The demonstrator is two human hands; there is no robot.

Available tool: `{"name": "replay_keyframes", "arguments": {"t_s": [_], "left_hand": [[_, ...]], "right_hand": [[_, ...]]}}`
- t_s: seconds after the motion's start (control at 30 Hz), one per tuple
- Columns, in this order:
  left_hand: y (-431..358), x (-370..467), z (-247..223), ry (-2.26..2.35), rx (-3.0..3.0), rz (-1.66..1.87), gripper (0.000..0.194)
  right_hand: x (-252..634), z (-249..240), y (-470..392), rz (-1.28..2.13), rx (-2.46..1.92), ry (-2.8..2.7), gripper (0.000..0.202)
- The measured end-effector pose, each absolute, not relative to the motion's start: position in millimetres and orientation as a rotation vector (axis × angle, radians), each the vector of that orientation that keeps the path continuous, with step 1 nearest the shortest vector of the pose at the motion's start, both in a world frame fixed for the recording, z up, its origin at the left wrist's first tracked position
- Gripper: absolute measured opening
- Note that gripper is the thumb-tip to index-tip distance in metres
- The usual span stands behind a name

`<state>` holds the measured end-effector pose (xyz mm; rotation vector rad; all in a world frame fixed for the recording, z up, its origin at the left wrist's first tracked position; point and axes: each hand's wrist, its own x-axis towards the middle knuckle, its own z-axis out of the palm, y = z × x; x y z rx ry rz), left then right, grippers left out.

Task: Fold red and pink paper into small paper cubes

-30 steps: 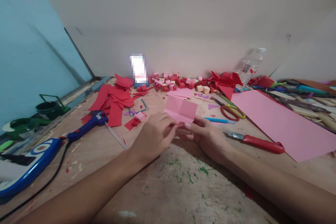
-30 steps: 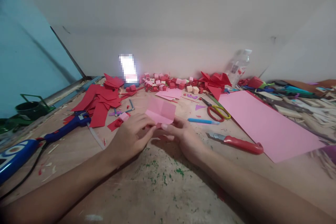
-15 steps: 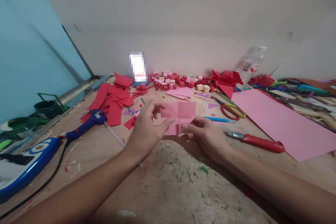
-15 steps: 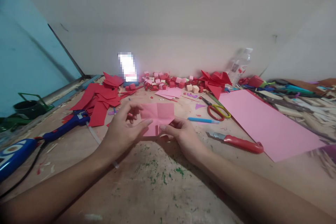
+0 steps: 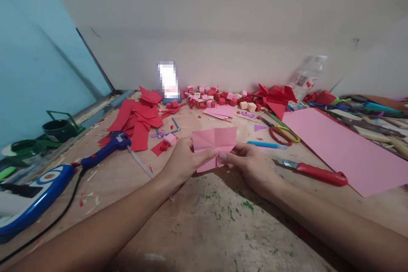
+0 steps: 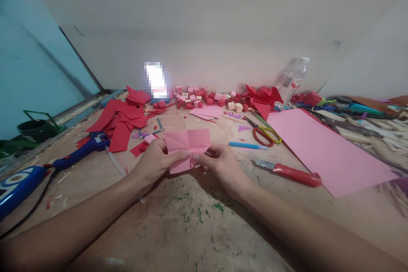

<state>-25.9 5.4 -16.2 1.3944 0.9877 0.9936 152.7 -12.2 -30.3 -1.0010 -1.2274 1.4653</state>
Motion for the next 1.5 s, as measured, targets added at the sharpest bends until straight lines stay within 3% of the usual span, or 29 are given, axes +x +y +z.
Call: {"name": "replay_keyframes", "arguments": {"t_s": [0.63, 1.5], "left_hand": [[4.3, -27.5, -18.9, 1.017, 1.329, 0.993, 0.036], [2.4, -27.9, -15.1, 1.004, 1.439, 1.01, 0.017]], "right_hand": [[152.7, -32.4, -13.2, 1.435, -1.014, -1.276, 0.033], [154.3, -33.5, -14.7, 1.558, -0.959, -1.128, 0.028]]}}
